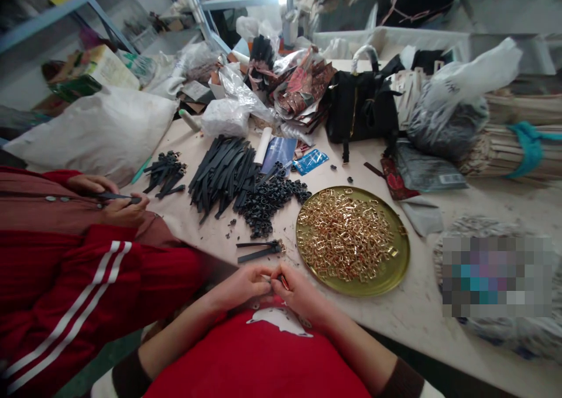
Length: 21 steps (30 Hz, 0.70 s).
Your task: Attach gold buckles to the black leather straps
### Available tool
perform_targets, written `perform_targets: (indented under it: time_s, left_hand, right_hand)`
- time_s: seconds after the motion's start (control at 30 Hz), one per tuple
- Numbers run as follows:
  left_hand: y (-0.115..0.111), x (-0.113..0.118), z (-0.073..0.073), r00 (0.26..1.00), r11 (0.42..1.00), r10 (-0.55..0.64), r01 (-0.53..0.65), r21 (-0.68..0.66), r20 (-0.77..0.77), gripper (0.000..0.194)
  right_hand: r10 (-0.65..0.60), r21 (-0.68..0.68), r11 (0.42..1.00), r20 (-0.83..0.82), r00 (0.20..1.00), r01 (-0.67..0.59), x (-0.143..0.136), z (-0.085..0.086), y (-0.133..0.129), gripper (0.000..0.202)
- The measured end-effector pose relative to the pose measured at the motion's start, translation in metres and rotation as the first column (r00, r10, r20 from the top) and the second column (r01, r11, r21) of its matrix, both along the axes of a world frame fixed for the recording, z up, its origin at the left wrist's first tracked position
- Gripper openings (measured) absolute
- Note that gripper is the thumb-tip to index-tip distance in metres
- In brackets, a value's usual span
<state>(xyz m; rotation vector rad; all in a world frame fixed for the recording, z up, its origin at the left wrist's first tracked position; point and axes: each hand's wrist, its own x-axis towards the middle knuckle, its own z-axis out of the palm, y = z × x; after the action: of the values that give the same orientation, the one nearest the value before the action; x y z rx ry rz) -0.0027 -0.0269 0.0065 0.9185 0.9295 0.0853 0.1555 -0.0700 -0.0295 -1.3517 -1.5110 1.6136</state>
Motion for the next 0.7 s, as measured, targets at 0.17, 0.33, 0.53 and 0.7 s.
perform_targets:
  time_s: [0.17,0.33,0.53,0.7]
  left_hand:
    - [-0.032,0.001,-0.006,0.992,0.997,0.051,-0.044,-0.06,0.117,0.045]
    - [-0.06,0.014,-0.007,0.998,0.995,0.034,-0.038,0.094,0.049,0.035]
    - [-0.073,0.03,0.002,0.999,0.998,-0.036,0.037,0.057,-0.024,0.027]
    - [-0.074,0.039,0.006,0.992,0.993,-0.055,0.066,0.098,-0.113,0.019]
  right_hand:
    - [-0.06,-0.053,0.997,-0.061,0.996,0.056,0.012,-0.002,-0.029,0.013]
    - [0.024,0.061,0.998,0.028,0.999,-0.025,0.024,0.002,-0.057,0.01]
    - [-0.11,0.005,0.994,0.011,0.994,0.11,0.033,-0.002,-0.076,0.018]
    - [-0.141,0.088,0.986,-0.002,0.99,0.141,0.042,-0.001,-0.078,0.021]
